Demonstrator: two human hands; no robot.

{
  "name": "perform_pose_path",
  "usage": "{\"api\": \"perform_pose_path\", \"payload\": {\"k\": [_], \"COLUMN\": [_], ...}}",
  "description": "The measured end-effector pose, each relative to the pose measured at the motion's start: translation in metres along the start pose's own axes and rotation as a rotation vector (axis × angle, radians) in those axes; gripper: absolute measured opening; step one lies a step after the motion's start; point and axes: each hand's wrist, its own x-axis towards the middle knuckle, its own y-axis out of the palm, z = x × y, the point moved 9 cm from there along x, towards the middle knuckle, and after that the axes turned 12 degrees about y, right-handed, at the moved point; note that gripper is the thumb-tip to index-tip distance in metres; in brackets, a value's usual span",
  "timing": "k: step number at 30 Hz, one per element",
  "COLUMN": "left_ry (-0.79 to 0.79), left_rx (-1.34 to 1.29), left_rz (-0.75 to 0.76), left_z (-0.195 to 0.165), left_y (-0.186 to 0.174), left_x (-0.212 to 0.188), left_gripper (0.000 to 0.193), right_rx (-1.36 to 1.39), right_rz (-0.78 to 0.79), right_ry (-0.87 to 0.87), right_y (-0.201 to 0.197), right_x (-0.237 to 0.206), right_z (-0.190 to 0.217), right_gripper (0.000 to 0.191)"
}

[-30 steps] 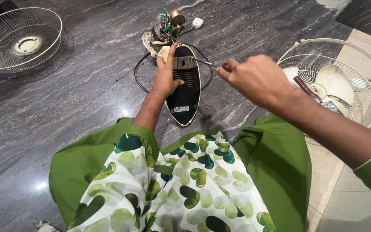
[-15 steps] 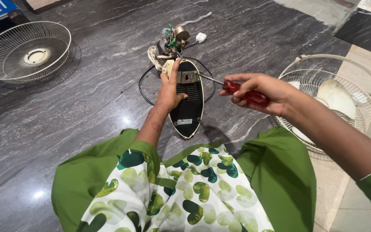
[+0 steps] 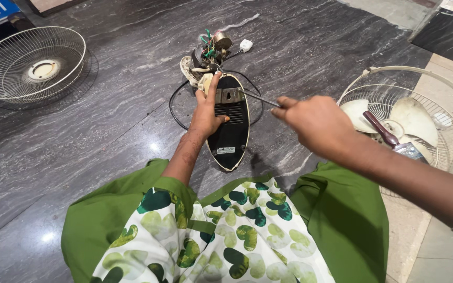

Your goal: The person uses a screwdriver to loosen and remove screws from the back of a disassembled fan motor housing. They hold the housing steady with one hand while turning the screwdriver with the other.

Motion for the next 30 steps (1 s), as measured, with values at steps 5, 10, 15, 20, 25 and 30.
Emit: {"api": "perform_pose_path", "payload": {"k": [5, 10, 15, 20, 25, 30], "left_ry": [0.021, 0.07, 0.152, -0.646, -0.519, -0.486], "left_rx": [0.049, 0.253, 0.191, -1.469, -1.464, -1.481], "left_rz": [-0.017, -0.169, -0.546, -0.114, -0.245, -0.29], "left_z": [-0.009, -0.039, -0.079, -0.045, -0.034, -0.029], "left_y": [-0.004, -0.018, 0.001, 0.137, 0.132, 0.133], "left_x": [0.001, -0.009, -0.048, -0.027, 0.0, 0.0], "left_gripper": [0.134, 0.123, 0.061, 0.043, 0.024, 0.023], "right_rx": [-0.252, -0.189, -0.127, -0.226, -0.094, 0.572], "right_rz": [-0.138, -0.167, -0.21, -0.077, -0.144, -0.298], "right_ry": [-0.129, -0.097, -0.096, -0.097, -0.087, 0.109], "right_y": [-0.021, -0.029, -0.029, -0.01, -0.022, -0.06], "right_x": [-0.007, -0.005, -0.007, -0.001, -0.003, -0.025], "right_z": [0.025, 0.028, 0.035, 0.04, 0.032, -0.017], "right_gripper": [0.042, 0.036, 0.027, 0.019, 0.028, 0.05]}}
